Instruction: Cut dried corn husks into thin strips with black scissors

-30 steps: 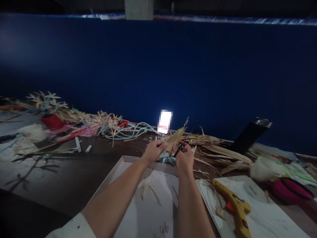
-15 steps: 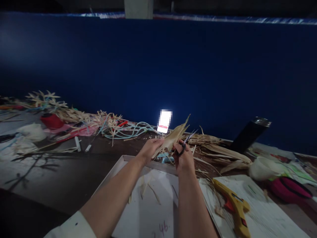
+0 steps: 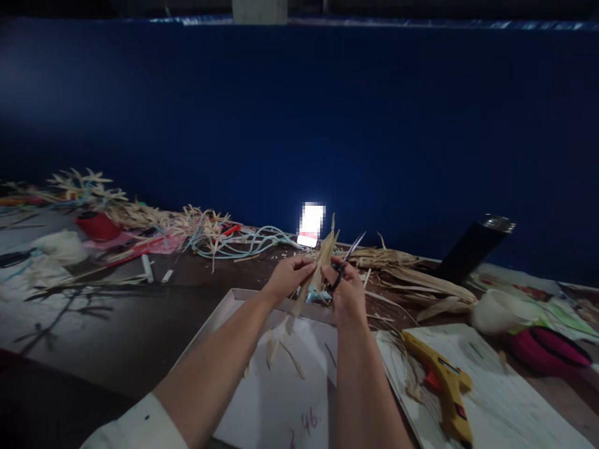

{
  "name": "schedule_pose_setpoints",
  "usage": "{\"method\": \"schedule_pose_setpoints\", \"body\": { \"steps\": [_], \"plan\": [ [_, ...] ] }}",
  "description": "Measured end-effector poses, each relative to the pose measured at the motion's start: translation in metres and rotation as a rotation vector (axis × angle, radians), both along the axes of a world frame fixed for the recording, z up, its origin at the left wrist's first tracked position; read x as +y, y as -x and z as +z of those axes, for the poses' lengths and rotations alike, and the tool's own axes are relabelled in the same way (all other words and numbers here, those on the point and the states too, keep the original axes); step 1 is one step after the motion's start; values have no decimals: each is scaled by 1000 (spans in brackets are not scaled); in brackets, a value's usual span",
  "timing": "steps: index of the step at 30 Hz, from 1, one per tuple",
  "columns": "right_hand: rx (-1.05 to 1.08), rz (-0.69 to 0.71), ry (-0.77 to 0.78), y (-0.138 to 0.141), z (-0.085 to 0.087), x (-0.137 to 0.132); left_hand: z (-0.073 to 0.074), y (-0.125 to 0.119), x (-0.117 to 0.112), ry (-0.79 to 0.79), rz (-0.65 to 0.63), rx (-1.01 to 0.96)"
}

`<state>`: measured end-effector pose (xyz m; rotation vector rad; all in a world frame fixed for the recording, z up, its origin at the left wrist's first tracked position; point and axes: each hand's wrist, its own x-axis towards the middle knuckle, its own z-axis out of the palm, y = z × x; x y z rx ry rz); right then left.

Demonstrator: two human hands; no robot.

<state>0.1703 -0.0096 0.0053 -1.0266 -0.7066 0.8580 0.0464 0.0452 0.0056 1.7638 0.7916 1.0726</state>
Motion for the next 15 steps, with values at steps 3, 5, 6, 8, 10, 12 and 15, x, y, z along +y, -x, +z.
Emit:
{"method": "schedule_pose_setpoints", "body": {
  "steps": [3,5,6,8,10,12,15],
  "plan": [
    [-55,-26,34,-1,-5,2,0,1,2,-14,95,-11],
    [-87,-61,47,-2,-8,3,1,2,4,-56,145,56],
    [-94,-72,50,-2,-9,4,1,2,4,-76,165,90],
    [-91,-82,46,-1,-9,5,0,2,5,-107,212,145],
    [-80,-84,37,1,-8,5,-2,0,5,-127,256,180],
    [-59,-84,42,4,-7,5,-4,-1,4,-126,285,205],
    [-17,-70,57,7,-6,5,-4,-3,1,-92,300,174]
  ]
}}
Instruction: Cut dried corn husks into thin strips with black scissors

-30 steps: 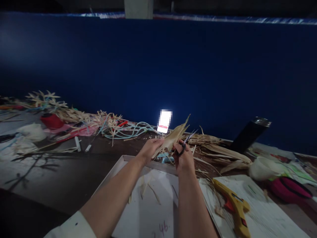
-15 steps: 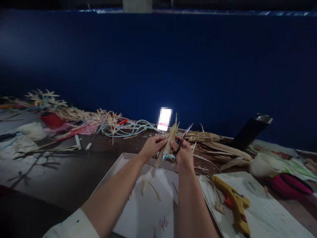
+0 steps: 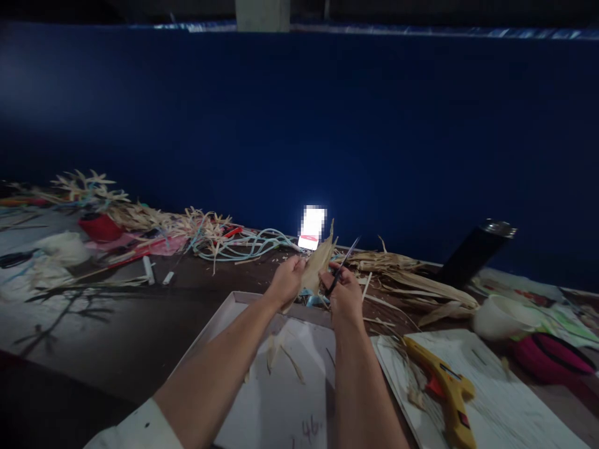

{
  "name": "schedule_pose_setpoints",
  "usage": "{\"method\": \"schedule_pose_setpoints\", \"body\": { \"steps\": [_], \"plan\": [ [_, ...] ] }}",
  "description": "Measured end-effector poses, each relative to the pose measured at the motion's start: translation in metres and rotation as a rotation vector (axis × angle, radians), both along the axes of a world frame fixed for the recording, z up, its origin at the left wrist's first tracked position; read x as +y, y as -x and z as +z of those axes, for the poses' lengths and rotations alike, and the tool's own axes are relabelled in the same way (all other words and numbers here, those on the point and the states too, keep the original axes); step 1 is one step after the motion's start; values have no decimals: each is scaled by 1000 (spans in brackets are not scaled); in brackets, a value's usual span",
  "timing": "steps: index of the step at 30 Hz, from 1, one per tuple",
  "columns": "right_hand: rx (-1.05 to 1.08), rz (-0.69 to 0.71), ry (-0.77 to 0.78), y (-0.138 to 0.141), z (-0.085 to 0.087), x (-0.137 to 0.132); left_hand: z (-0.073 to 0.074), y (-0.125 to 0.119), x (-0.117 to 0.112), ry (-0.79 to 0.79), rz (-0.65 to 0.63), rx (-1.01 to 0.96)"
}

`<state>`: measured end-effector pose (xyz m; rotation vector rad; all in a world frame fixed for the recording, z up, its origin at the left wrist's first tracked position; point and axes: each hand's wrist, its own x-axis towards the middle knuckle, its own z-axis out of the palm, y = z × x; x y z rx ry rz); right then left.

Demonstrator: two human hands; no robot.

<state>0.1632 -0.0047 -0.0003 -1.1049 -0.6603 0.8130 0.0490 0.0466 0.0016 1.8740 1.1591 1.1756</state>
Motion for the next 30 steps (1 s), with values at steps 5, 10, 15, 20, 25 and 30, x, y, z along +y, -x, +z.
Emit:
{"method": "schedule_pose_setpoints", "body": {
  "steps": [5,10,15,20,25,30],
  "plan": [
    [29,45,-18,1,0,0,3,1,-4,96,-67,-174],
    [42,117,-30,2,-1,0,2,2,-1,208,-187,-332],
    [22,94,-30,3,-3,1,-1,2,5,191,-63,-314],
    [62,22,-2,-5,4,-4,1,17,18,200,168,-163],
    [26,-63,-32,-14,3,-7,7,27,19,65,221,-139],
    [-343,-88,49,-6,-2,-2,6,8,0,78,-103,-238]
  ]
}}
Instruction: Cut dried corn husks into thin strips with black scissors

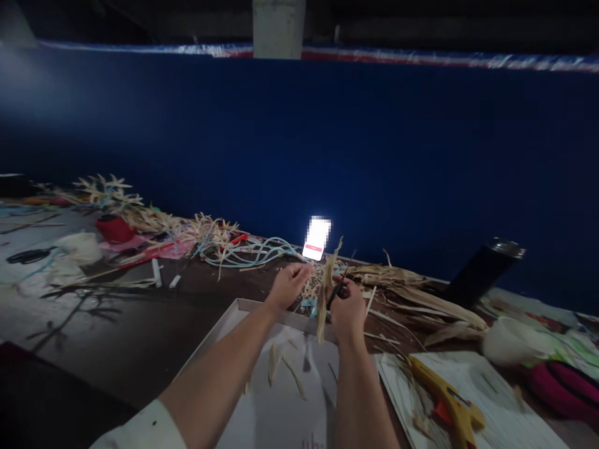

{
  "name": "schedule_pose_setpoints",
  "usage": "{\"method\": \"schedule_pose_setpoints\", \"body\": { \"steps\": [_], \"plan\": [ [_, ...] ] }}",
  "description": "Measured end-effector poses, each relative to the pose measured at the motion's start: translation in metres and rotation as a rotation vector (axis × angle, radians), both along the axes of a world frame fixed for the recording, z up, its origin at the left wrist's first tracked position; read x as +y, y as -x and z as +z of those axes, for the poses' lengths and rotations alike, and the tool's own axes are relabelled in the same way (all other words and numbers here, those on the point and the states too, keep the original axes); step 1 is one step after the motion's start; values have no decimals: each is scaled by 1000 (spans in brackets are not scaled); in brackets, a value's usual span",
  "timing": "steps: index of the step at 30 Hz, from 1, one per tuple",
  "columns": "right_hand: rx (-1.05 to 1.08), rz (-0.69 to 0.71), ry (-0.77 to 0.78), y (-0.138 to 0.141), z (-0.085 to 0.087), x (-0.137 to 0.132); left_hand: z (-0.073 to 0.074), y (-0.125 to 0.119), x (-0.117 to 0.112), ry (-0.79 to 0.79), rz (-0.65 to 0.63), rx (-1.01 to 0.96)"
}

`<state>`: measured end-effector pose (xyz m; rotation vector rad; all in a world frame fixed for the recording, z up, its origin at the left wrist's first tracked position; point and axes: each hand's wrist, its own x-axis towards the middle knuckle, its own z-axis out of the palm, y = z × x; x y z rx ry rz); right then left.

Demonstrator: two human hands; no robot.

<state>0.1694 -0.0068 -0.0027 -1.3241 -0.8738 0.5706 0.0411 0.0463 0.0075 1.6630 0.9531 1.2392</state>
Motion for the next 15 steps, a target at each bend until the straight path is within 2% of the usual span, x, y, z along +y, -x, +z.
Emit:
{"method": "schedule_pose_setpoints", "body": {
  "steps": [4,8,11,15],
  "plan": [
    [-101,75,-20,10,2,1,-8,-13,-5,134,-125,-92],
    [-182,95,-41,14,0,2,-13,-13,-1,119,-111,-40],
    [-54,136,-32,15,-1,4,-11,-10,1,69,-53,-4],
    [118,120,-33,14,0,4,-8,-8,3,38,-11,-8]
  ]
}}
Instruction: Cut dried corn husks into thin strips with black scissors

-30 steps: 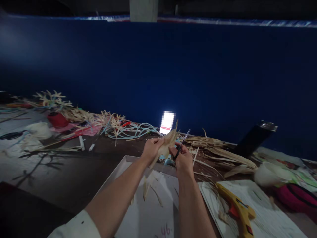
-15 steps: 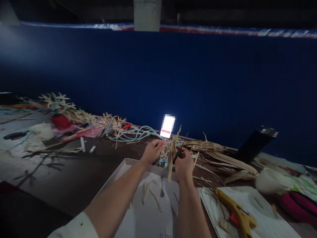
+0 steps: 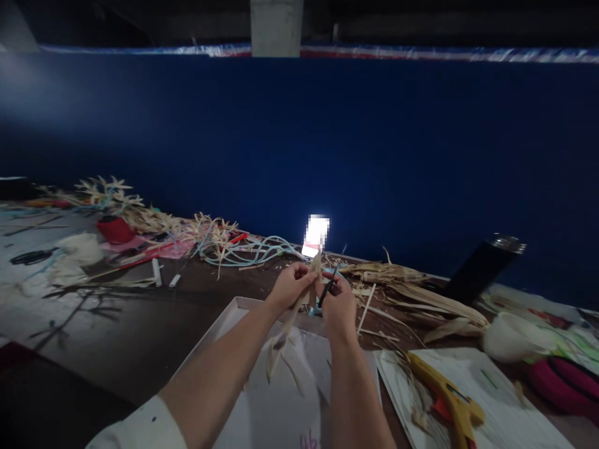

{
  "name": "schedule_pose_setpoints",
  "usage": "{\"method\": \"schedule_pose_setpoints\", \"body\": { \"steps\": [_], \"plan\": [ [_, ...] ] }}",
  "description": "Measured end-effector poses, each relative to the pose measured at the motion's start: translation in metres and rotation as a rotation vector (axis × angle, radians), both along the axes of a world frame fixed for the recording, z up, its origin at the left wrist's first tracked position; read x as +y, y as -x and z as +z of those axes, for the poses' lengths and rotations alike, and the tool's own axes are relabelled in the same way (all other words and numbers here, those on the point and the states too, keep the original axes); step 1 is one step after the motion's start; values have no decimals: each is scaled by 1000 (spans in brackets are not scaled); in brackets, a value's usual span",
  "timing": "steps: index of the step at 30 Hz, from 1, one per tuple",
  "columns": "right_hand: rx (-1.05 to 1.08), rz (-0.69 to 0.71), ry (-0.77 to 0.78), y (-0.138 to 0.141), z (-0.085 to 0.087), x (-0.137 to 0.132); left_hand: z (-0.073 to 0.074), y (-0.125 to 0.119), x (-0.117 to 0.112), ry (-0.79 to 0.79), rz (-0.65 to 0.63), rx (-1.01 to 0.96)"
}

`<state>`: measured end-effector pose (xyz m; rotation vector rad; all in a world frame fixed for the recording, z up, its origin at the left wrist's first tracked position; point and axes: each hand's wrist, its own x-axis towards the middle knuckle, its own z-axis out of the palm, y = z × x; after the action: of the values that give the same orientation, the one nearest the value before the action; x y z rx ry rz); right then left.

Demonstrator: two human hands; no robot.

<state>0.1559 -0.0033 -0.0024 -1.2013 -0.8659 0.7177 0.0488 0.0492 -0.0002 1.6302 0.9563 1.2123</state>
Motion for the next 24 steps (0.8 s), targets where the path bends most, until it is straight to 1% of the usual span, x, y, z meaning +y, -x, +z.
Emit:
{"method": "schedule_pose_setpoints", "body": {
  "steps": [3,8,11,13,15,18,20,22,24],
  "plan": [
    [130,1,-7,-1,1,-2,-1,1,3,-30,56,49],
    [227,78,79,-1,1,-3,-6,1,7,-129,156,192],
    [282,132,73,-1,0,-2,-6,0,4,-126,182,225],
    [306,155,67,0,0,-1,-4,0,1,-109,187,207],
    [308,167,72,1,-1,-1,0,1,-2,-94,169,145],
    [309,160,74,3,-2,-1,4,3,-5,-94,81,59],
    [308,181,83,4,-2,-2,4,4,-6,-93,14,54],
    [300,206,89,4,-1,-2,4,4,-5,-78,-27,53],
    [298,202,73,4,0,-3,3,3,-5,-49,-54,24]
  ]
}}
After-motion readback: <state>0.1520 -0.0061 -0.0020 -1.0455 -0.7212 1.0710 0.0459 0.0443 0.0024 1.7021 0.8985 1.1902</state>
